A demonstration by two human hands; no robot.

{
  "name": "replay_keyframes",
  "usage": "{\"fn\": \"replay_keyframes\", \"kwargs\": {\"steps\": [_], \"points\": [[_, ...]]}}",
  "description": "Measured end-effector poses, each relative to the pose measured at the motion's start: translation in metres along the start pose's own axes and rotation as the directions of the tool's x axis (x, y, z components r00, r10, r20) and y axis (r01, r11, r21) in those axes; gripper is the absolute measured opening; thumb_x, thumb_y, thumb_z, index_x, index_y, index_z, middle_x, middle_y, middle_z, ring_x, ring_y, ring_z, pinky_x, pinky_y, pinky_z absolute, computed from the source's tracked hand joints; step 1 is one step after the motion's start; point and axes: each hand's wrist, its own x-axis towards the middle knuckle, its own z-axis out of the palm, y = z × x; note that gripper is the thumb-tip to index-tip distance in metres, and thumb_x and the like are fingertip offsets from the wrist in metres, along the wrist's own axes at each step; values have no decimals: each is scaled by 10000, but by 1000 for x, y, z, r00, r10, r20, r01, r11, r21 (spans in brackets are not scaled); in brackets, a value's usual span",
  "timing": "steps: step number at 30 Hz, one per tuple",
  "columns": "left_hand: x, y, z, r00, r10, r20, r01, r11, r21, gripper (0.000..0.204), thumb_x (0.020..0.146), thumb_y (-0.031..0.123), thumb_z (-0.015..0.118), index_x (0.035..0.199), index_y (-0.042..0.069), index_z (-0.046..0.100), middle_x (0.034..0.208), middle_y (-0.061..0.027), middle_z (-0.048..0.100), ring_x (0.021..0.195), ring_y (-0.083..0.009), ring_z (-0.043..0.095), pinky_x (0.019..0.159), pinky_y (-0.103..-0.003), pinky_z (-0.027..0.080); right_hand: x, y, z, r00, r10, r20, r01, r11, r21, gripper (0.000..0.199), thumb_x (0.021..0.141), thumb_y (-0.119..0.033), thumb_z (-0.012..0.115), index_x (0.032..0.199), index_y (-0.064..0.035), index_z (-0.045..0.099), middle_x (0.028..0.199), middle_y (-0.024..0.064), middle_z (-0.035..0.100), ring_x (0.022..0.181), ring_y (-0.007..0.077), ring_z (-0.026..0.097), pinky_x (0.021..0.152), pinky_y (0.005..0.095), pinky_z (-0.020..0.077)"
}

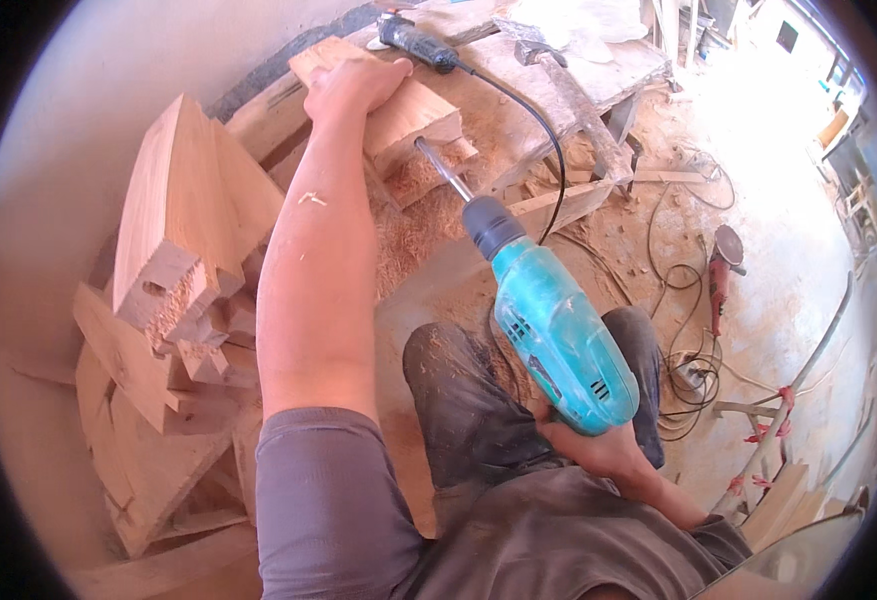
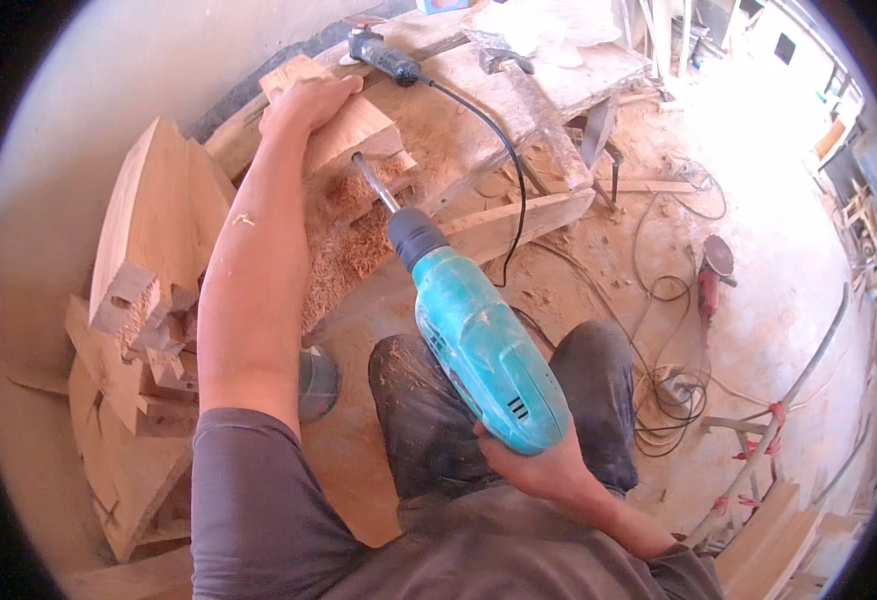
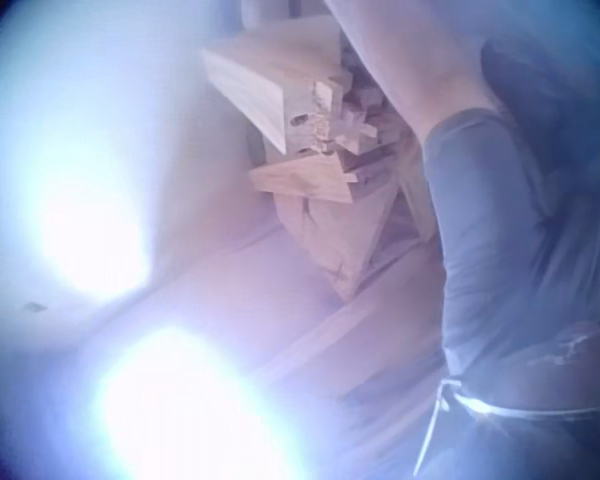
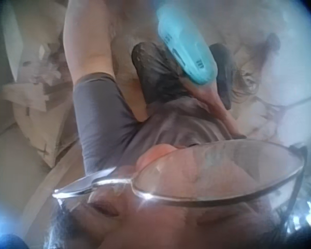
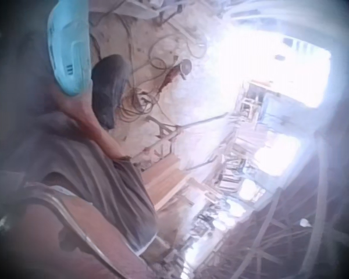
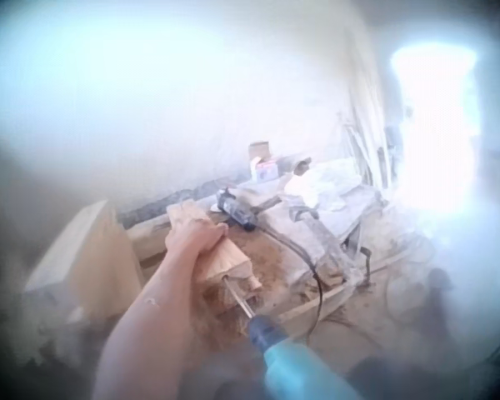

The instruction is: The person kneels on the floor and uses a corded electric drill to bore holes into rectangular wooden blocks. After drilling, the person inspects the holes and stacks the drilled blocks with others.

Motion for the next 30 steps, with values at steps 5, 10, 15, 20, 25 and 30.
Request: {"fn": "replay_keyframes", "kwargs": {"steps": [5, 10, 15, 20, 25, 30], "points": [[43, -20, 12, 987, 129, 94, -134, 989, 56, 755, 926, 756, 454, 1420, 233, 682, 1509, -100, 615, 1460, -313, 498, 1202, -528, 343, 5, -7, -6, 996, -81, 33, 82, 996, -39, 150, 826, -57, 737, 972, -24, 728, 878, 50, 755, 814, 134, 707, 752, 311, 568], [40, -15, 15, 995, 74, 61, -80, 992, 97, 700, 943, 705, 432, 1409, 250, 687, 1500, -81, 625, 1449, -312, 513, 1197, -517, 352, 12, -3, -8, 987, -155, 35, 157, 984, -80, 88, 826, -47, 716, 910, -24, 704, 801, 63, 714, 731, 137, 667, 671, 325, 535], [20, -5, 9, 1000, 8, 12, -9, 992, 123, 669, 942, 682, 429, 1427, 288, 669, 1509, -54, 620, 1431, -309, 536, 1185, -495, 382, 12, 3, -10, 983, -179, 50, 184, 971, -155, 64, 810, -29, 722, 845, -36, 669, 727, 50, 664, 648, 129, 610, 593, 341, 492], [11, -2, 4, 1000, 18, 22, -18, 1000, 15, 801, 893, 742, 532, 1393, 139, 702, 1468, -117, 644, 1469, -311, 470, 1167, -398, 429, 12, 6, -6, 975, -218, 43, 222, 958, -184, 73, 810, -30, 731, 801, -55, 663, 695, 33, 651, 624, 120, 610, 570, 334, 480], [7, -1, 1, 1000, 21, 19, -21, 999, 37, 778, 902, 745, 527, 1386, 165, 710, 1477, -94, 641, 1474, -304, 469, 1174, -392, 418, 12, 3, -5, 982, -183, 46, 188, 962, -198, 77, 810, -30, 732, 793, -66, 666, 687, 20, 652, 627, 113, 624, 567, 330, 478], [17, -2, 6, 999, 12, 39, -17, 991, 131, 645, 944, 697, 437, 1442, 347, 648, 1531, -36, 600, 1450, -305, 513, 1177, -485, 398, 12, 11, -4, 983, -177, 42, 182, 965, -191, 70, 816, -39, 735, 806, -67, 672, 694, 21, 662, 632, 120, 643, 573, 325, 487]]}}
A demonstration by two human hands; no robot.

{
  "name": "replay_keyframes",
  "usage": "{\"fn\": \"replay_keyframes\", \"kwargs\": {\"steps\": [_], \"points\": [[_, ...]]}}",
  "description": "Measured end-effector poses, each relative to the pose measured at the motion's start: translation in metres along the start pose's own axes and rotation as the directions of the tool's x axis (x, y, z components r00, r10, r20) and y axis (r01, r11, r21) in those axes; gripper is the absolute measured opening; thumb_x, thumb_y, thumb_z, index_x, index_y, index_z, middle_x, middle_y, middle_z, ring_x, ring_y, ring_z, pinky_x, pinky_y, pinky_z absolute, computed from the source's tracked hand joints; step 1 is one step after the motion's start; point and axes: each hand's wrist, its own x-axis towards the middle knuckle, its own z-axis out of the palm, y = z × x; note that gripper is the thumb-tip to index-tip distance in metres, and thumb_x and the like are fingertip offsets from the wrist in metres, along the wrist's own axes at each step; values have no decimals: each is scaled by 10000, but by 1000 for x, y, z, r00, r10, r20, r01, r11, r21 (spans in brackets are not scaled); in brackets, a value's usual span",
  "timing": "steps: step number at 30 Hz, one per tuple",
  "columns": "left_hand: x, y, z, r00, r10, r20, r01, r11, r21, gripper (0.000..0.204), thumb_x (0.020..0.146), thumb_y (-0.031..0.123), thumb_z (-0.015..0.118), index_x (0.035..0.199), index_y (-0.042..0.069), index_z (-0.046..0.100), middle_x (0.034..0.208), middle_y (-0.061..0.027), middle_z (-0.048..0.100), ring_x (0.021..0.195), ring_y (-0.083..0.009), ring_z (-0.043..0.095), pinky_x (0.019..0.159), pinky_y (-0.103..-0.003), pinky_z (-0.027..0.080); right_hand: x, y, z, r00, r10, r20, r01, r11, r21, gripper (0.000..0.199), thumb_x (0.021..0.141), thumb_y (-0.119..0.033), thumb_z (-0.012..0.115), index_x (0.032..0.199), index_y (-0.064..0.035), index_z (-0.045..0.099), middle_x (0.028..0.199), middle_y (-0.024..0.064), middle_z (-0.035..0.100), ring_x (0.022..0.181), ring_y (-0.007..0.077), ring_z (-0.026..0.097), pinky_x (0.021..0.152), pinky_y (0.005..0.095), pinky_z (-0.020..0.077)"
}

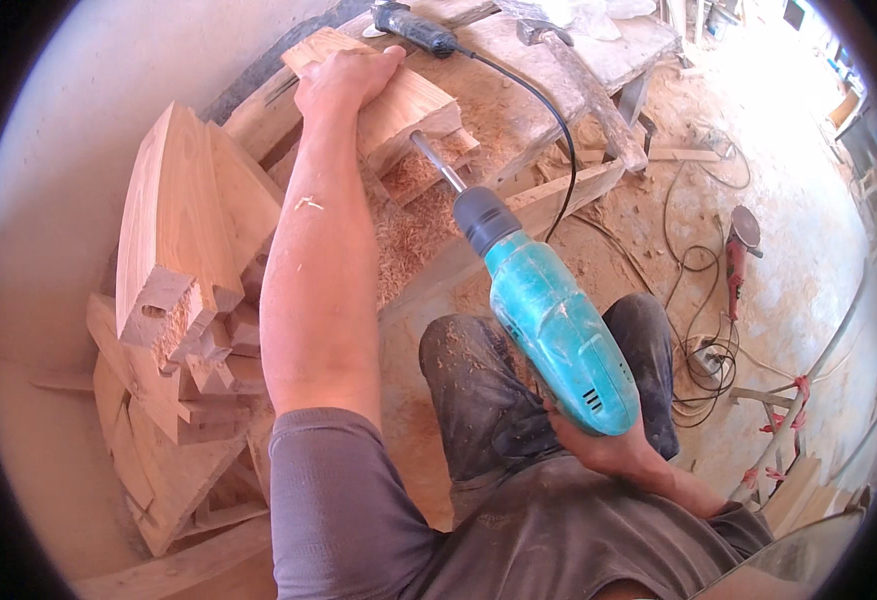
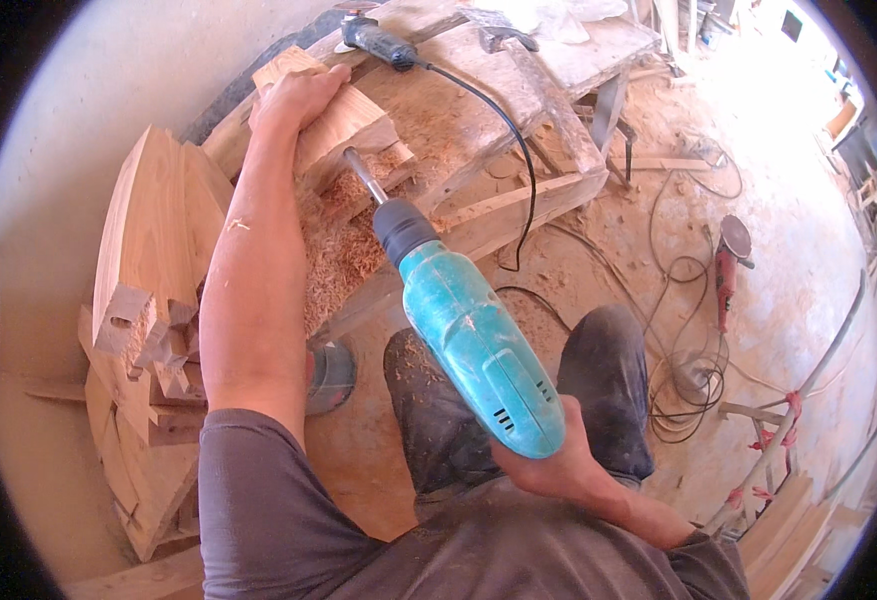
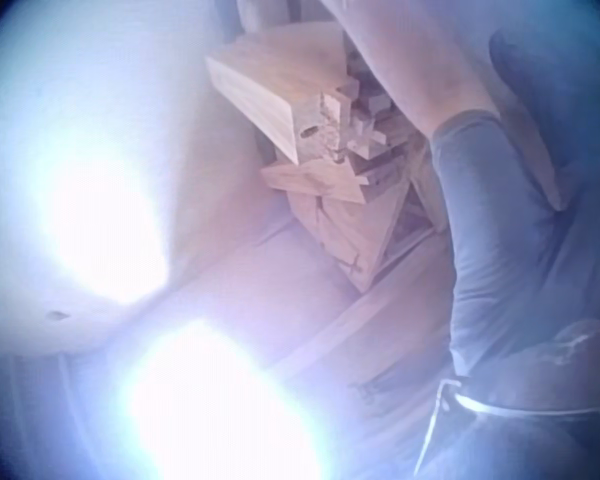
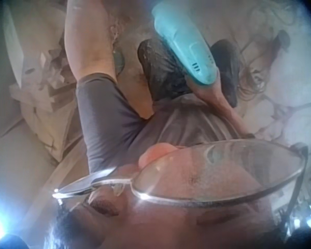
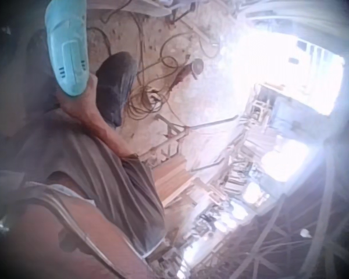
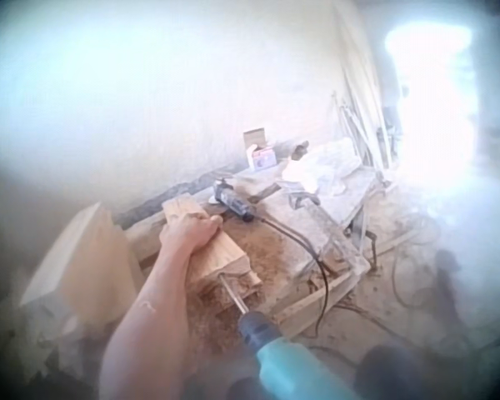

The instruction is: The person kneels on the floor and uses a corded electric drill to bore holes into rectangular wooden blocks. After drilling, the person inspects the holes and stacks the drilled blocks with others.

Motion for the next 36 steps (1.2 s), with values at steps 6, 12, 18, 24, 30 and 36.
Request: {"fn": "replay_keyframes", "kwargs": {"steps": [6, 12, 18, 24, 30, 36], "points": [[-3, 2, 1, 998, -58, -18, 57, 998, -36, 651, 945, 713, 444, 1444, 349, 648, 1536, -39, 596, 1459, -306, 503, 1184, -489, 387, 6, 18, 15, 995, -61, -79, 58, 998, -37, 71, 817, -51, 753, 857, -64, 696, 732, 42, 685, 667, 133, 667, 607, 321, 513], [-1, 0, -2, 1000, 2, 6, -1, 998, -60, 746, 920, 746, 501, 1436, 232, 667, 1526, -63, 601, 1492, -288, 449, 1181, -430, 405, 12, 119, 36, 1000, -25, -1, 25, 993, 118, 121, 817, -52, 757, 927, -66, 710, 792, 71, 711, 698, 175, 688, 645, 342, 533], [-5, 1, -6, 1000, 8, 12, -7, 996, -93, 796, 907, 746, 531, 1436, 168, 670, 1529, -73, 599, 1525, -281, 402, 1178, -405, 410, 28, 94, 38, 974, -208, -92, 215, 974, 71, 167, 813, -67, 774, 972, -72, 724, 807, 88, 724, 699, 260, 708, 661, 372, 546], [-2, -1, -3, 1000, -9, -16, 7, 996, -89, 763, 912, 729, 528, 1425, 184, 681, 1523, -87, 603, 1520, -293, 413, 1174, -419, 413, 11, 110, 36, 984, -177, 22, 177, 984, 21, 243, 838, -151, 778, 1063, -89, 709, 975, 64, 732, 929, 200, 700, 835, 341, 538], [-4, -3, -3, 999, 27, -19, -29, 996, -85, 725, 920, 732, 524, 1417, 231, 688, 1526, -70, 603, 1503, -307, 434, 1171, -436, 417, -13, 70, 22, 974, 185, 130, -211, 951, 225, 455, 810, -196, 816, 1203, -53, 637, 1171, 80, 674, 1046, 201, 659, 932, 314, 524], [-11, 1, -9, 1000, 29, -1, -29, 996, -85, 714, 925, 729, 527, 1416, 236, 689, 1521, -53, 608, 1498, -309, 438, 1170, -432, 421, -18, 62, 15, 950, 271, 154, -304, 915, 265, 541, 789, -201, 830, 1236, -3, 600, 1215, 98, 646, 1071, 225, 653, 953, 305, 533]]}}
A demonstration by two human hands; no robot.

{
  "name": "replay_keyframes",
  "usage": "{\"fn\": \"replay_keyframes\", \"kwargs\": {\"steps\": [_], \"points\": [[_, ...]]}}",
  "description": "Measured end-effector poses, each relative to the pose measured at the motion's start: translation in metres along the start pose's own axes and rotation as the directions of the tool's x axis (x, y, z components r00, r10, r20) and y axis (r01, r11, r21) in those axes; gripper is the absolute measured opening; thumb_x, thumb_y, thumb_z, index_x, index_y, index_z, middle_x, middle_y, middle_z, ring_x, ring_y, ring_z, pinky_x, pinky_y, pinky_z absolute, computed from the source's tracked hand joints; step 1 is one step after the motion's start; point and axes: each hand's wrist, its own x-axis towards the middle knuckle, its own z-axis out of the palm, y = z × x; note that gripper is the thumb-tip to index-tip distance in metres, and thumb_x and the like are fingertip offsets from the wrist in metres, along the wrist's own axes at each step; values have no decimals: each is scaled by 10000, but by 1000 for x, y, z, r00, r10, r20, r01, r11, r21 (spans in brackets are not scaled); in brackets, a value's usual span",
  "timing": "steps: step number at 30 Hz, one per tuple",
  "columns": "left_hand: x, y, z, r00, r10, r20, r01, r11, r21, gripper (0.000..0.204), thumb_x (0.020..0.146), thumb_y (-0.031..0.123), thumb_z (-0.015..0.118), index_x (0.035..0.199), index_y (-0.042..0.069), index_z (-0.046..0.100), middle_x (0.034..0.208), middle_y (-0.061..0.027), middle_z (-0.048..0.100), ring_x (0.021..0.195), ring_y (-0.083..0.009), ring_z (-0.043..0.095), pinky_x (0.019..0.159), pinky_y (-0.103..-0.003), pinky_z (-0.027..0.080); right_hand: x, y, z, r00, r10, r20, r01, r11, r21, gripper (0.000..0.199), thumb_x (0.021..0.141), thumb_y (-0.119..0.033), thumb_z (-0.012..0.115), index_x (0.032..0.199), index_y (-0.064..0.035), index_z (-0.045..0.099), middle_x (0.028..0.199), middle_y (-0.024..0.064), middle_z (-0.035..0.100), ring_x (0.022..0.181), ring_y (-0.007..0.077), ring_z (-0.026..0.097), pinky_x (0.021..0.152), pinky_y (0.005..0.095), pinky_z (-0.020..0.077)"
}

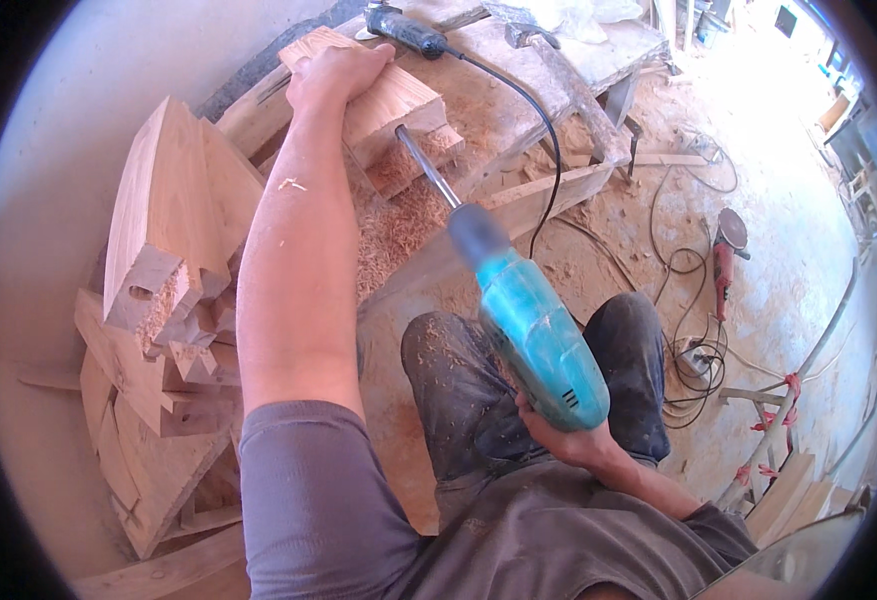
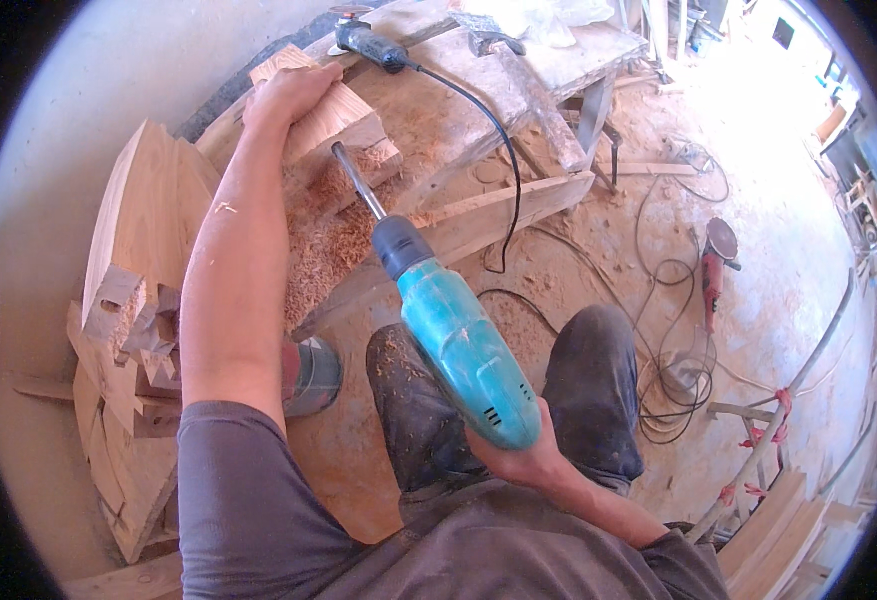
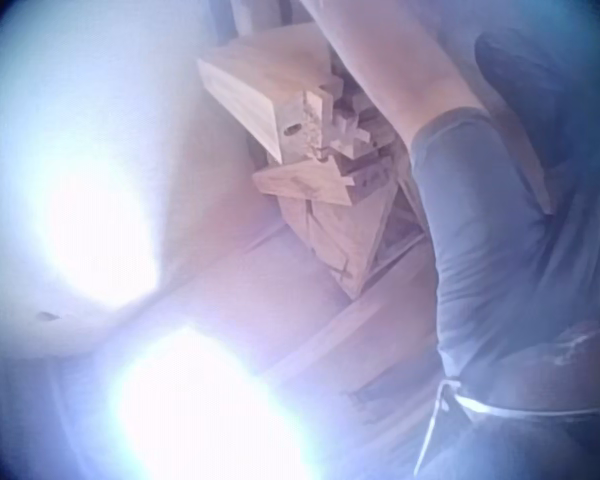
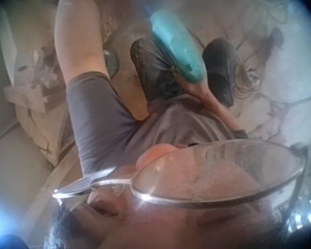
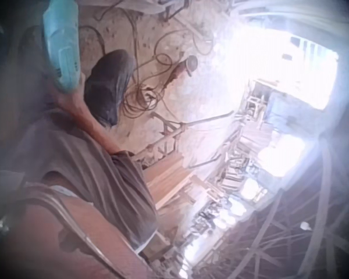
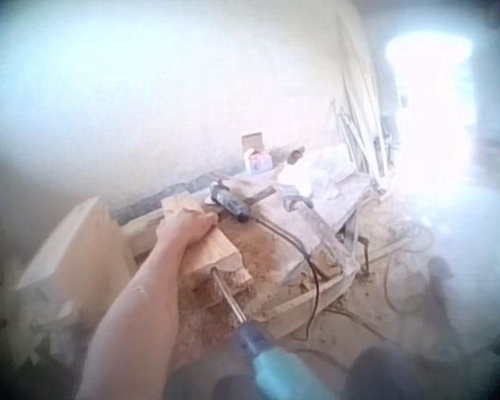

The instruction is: The person kneels on the floor and uses a corded electric drill to bore holes into rectangular wooden blocks. After drilling, the person inspects the holes and stacks the drilled blocks with others.

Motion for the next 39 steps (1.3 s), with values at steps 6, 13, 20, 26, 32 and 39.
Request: {"fn": "replay_keyframes", "kwargs": {"steps": [6, 13, 20, 26, 32, 39], "points": [[-15, 6, -7, 999, -22, -31, 22, 1000, -16, 690, 930, 706, 535, 1405, 233, 697, 1502, -74, 622, 1472, -316, 473, 1164, -427, 428, -8, 1, 6, 993, 113, -35, -105, 979, 177, 518, 798, -191, 814, 1229, 7, 607, 1188, 83, 657, 1089, 213, 655, 964, 313, 538], [-2, -1, -3, 998, 3, -59, -2, 1000, 21, 693, 928, 713, 530, 1392, 230, 706, 1488, -84, 632, 1444, -323, 507, 1163, -434, 431, -5, -4, 10, 966, -229, -119, 224, 973, -60, 171, 855, -90, 759, 1009, -31, 713, 882, 14, 716, 785, 136, 692, 692, 295, 545], [-16, 5, -5, 999, 19, -36, -18, 1000, 20, 677, 944, 713, 508, 1390, 245, 707, 1467, -81, 648, 1415, -321, 539, 1153, -434, 445, 5, -32, 8, 944, -296, -143, 270, 946, -177, 53, 858, -53, 746, 892, -31, 712, 763, 1, 693, 701, 85, 631, 612, 303, 505], [-6, 0, -2, 1000, 25, -10, -25, 1000, 17, 701, 947, 713, 505, 1395, 212, 703, 1481, -93, 637, 1445, -322, 508, 1150, -429, 446, -4, -72, 12, 937, -295, -187, 225, 920, -321, 43, 850, -33, 721, 869, -23, 684, 741, 22, 675, 696, 82, 604, 609, 316, 484], [-8, -1, 0, 998, 30, -61, -30, 1000, 5, 759, 930, 723, 535, 1373, 133, 713, 1467, -113, 645, 1414, -313, 543, 1133, -411, 464, -24, -120, 7, 950, -254, -182, 184, 925, -332, 69, 819, -26, 732, 866, -35, 682, 751, 8, 674, 701, 103, 626, 627, 315, 487], [-12, 0, -2, 999, 13, -51, -14, 1000, -19, 758, 908, 728, 535, 1398, 173, 698, 1485, -94, 634, 1440, -302, 520, 1138, -416, 453, -39, -179, -2, 946, -254, -202, 117, 846, -520, 177, 801, -48, 757, 966, -1, 715, 795, 51, 720, 732, 120, 660, 685, 321, 533]]}}
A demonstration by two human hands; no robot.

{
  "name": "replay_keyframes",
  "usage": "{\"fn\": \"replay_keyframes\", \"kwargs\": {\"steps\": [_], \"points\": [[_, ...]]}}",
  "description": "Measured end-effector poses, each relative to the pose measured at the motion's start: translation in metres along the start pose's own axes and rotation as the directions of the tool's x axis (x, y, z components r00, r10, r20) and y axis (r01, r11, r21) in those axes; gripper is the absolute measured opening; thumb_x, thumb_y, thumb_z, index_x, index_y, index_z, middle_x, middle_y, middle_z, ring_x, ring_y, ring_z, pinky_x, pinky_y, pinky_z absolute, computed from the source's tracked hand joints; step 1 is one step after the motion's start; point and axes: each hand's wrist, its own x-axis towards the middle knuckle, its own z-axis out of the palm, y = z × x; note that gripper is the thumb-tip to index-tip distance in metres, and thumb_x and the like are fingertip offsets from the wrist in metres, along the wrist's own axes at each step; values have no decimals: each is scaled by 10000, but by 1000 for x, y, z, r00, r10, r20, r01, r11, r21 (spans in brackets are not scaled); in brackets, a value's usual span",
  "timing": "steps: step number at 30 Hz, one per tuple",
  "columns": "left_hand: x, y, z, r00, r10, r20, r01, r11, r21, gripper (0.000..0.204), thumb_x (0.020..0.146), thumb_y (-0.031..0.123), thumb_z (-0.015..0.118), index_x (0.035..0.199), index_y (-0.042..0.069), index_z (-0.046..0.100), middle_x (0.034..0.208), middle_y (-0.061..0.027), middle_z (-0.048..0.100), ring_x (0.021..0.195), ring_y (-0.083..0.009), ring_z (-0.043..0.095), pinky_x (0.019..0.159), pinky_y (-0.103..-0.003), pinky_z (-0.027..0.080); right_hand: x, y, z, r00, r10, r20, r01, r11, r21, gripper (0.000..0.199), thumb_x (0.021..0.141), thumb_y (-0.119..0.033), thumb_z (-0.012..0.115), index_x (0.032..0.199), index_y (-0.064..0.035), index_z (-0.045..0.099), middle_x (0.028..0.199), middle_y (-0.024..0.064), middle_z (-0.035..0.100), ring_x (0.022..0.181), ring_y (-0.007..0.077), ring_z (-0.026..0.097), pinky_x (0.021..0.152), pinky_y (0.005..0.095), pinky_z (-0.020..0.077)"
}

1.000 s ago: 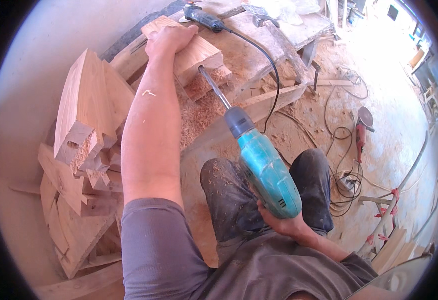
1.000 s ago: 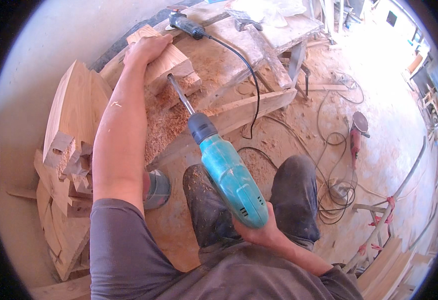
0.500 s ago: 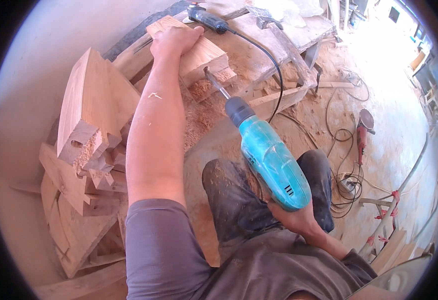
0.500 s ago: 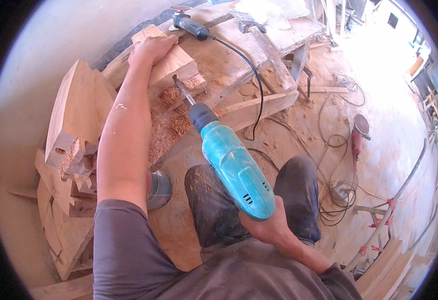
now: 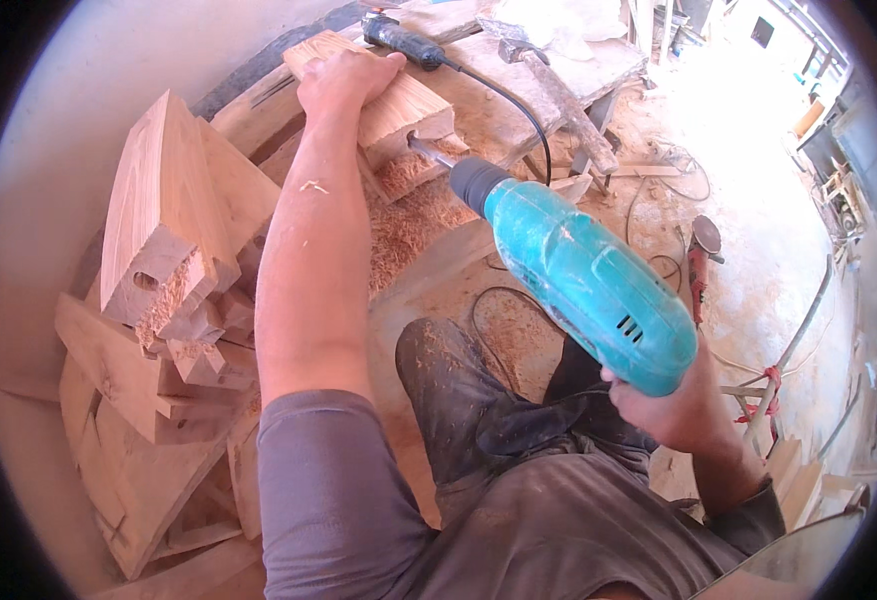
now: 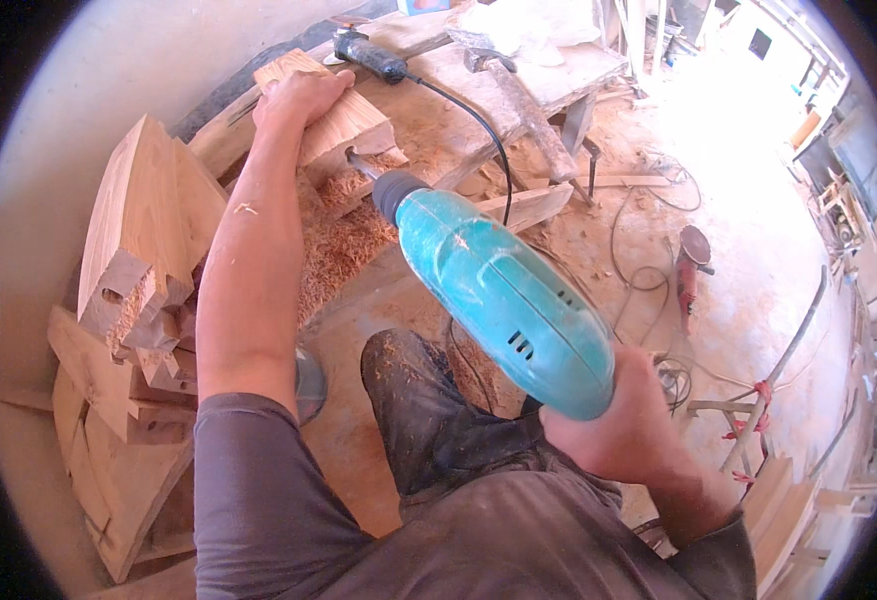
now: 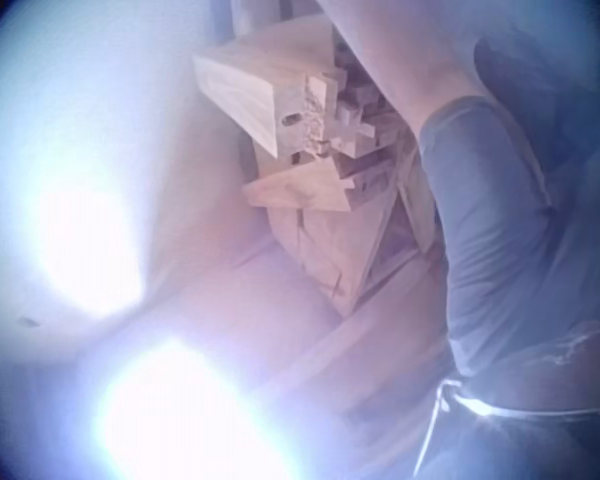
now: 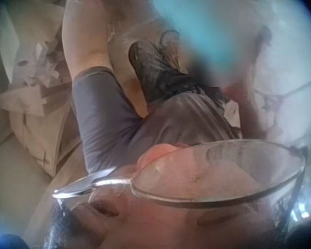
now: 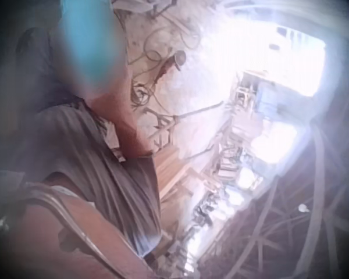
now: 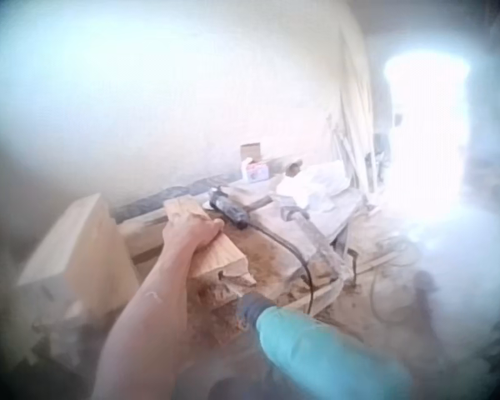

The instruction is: The person kneels on the floor and uses a corded electric drill to bore holes into rectangular wooden blocks. After drilling, the person inspects the holes and stacks the drilled blocks with others.

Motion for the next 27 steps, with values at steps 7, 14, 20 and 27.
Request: {"fn": "replay_keyframes", "kwargs": {"steps": [7, 14, 20, 27], "points": [[-1, -7, -4, 999, 27, 20, -25, 997, -72, 815, 872, 744, 579, 1413, 143, 683, 1485, -152, 624, 1404, -297, 565, 1129, -415, 464, 10, -48, -25, 981, -177, 84, 195, 905, -378, 213, 751, -28, 714, 963, -27, 687, 817, 183, 711, 747, 362, 707, 727, 402, 562], [-7, -6, -4, 998, 59, -12, -59, 996, -71, 795, 871, 742, 587, 1404, 162, 691, 1468, -135, 640, 1386, -294, 581, 1123, -400, 473, 13, -78, -30, 968, -244, 56, 222, 734, -642, 146, 720, -3, 718, 853, -43, 675, 807, 204, 690, 815, 420, 711, 736, 417, 554], [-8, -9, -5, 998, 49, -29, -52, 992, -114, 804, 864, 739, 616, 1389, 136, 698, 1457, -163, 641, 1374, -305, 592, 1124, -402, 476, 24, -110, -41, 937, -331, 114, 310, 635, -707, 204, 650, 37, 747, 833, -32, 691, 720, 196, 667, 731, 393, 711, 692, 413, 524], [-3, -11, -1, 994, 107, -36, -110, 988, -105, 804, 866, 745, 615, 1401, 149, 692, 1470, -174, 627, 1377, -324, 587, 1129, -416, 474, 30, -123, -57, 864, -450, 224, 404, 355, -843, 276, 620, 24, 784, 875, -55, 715, 711, 167, 660, 716, 386, 678, 694, 426, 501]]}}
